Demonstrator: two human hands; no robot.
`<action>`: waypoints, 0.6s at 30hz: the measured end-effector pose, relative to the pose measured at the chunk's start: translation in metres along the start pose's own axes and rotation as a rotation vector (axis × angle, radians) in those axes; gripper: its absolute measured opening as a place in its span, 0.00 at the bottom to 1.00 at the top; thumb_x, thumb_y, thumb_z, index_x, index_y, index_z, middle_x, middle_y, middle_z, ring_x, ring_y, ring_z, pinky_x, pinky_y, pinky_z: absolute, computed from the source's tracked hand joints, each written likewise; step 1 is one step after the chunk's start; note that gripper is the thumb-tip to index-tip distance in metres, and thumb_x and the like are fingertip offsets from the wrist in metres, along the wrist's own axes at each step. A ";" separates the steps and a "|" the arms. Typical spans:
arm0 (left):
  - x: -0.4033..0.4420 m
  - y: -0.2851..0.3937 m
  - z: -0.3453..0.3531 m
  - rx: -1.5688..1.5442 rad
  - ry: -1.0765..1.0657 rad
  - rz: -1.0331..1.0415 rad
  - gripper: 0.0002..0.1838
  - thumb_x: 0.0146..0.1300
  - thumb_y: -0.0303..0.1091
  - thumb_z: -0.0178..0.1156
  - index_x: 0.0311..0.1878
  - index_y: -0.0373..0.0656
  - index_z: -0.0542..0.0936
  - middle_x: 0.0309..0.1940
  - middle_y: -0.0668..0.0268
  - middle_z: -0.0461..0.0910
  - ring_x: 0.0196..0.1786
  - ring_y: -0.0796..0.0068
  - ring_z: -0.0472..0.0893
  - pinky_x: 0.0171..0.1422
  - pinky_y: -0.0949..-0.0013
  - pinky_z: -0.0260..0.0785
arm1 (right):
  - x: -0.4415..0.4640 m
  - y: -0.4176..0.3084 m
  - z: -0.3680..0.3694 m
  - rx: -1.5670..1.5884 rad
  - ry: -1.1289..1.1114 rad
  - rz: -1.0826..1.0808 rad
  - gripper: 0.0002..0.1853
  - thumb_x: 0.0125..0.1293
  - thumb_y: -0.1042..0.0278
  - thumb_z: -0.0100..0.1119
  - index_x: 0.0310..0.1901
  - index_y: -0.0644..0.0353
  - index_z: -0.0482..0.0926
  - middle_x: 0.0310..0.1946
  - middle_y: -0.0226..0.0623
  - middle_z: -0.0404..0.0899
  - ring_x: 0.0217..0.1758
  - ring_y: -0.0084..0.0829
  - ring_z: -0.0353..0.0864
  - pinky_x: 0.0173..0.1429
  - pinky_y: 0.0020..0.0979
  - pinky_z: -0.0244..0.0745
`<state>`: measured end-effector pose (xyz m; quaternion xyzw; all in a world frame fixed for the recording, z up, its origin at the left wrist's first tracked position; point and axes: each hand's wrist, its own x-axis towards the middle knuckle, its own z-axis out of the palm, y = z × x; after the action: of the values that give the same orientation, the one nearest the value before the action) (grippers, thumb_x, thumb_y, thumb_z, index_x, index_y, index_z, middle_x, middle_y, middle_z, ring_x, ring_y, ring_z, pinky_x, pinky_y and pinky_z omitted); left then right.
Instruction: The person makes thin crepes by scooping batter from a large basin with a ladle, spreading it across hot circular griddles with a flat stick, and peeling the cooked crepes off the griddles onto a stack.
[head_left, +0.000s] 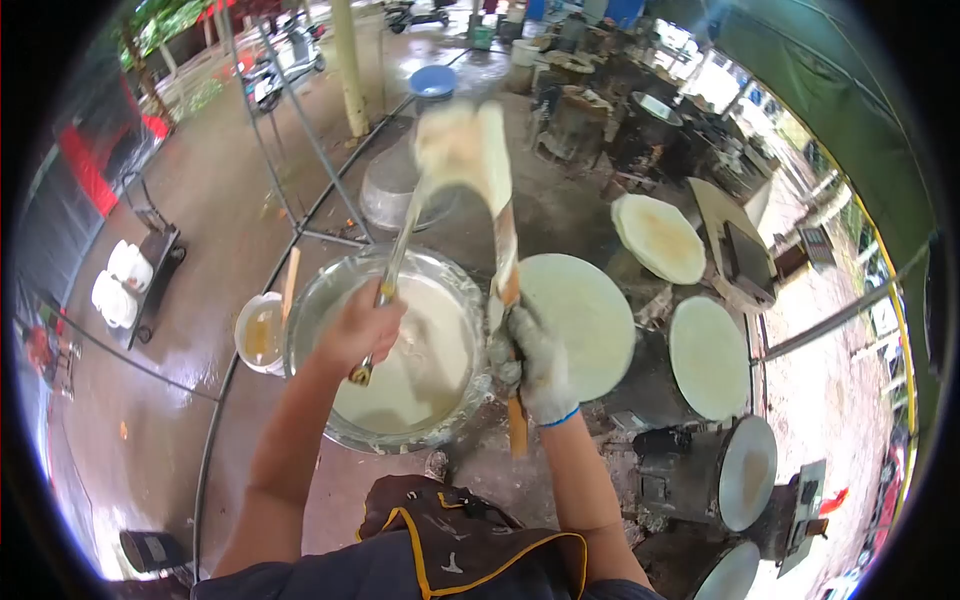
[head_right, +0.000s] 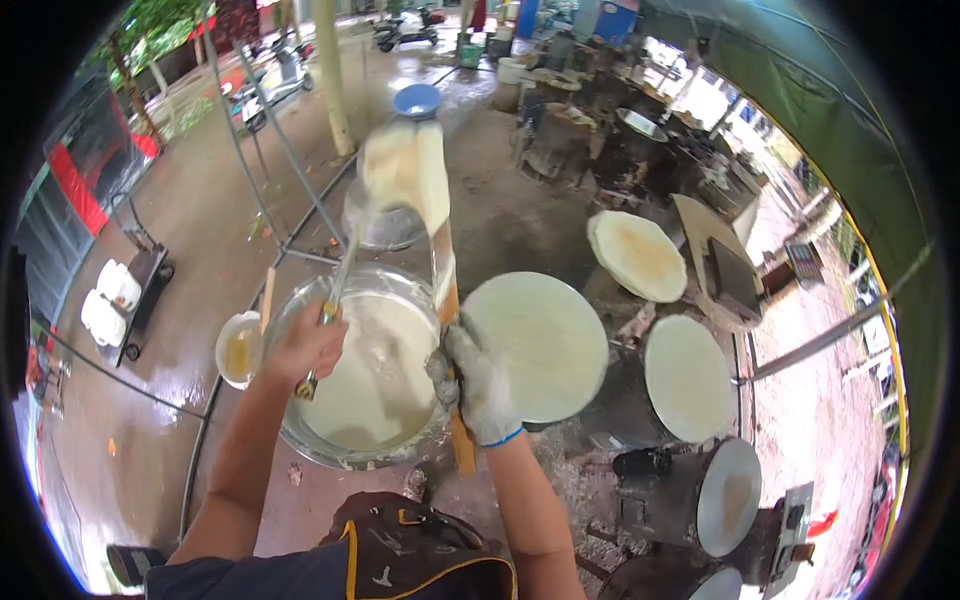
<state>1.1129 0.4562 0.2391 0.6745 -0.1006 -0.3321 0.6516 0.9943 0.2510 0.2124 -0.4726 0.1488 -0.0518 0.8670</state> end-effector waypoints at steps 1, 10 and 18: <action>-0.003 -0.016 0.012 0.096 0.028 -0.068 0.09 0.65 0.29 0.51 0.45 0.44 0.63 0.16 0.73 0.61 0.12 0.83 0.61 0.14 0.74 0.51 | -0.012 0.008 -0.017 -0.010 0.065 -0.008 0.22 0.72 0.62 0.48 0.62 0.62 0.65 0.22 0.30 0.73 0.15 0.17 0.66 0.15 0.17 0.59; -0.076 -0.115 0.267 -0.131 -0.690 -0.672 0.08 0.65 0.26 0.50 0.30 0.46 0.65 0.16 0.77 0.57 0.13 0.86 0.57 0.14 0.78 0.52 | -0.258 0.024 -0.218 -0.442 0.621 0.031 0.23 0.72 0.60 0.47 0.66 0.54 0.67 0.26 0.33 0.76 0.19 0.21 0.71 0.23 0.24 0.69; -0.150 -0.210 0.539 -0.261 -1.026 -1.172 0.11 0.68 0.28 0.47 0.26 0.48 0.64 0.16 0.78 0.58 0.13 0.91 0.57 0.14 0.82 0.51 | -0.649 0.151 -0.354 -1.016 1.028 0.130 0.24 0.69 0.56 0.49 0.66 0.45 0.67 0.52 0.48 0.77 0.52 0.49 0.78 0.54 0.40 0.73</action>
<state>0.6247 0.1311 0.1258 0.2983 0.0231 -0.9002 0.3165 0.2611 0.1992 0.0419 -0.7232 0.5709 -0.1402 0.3624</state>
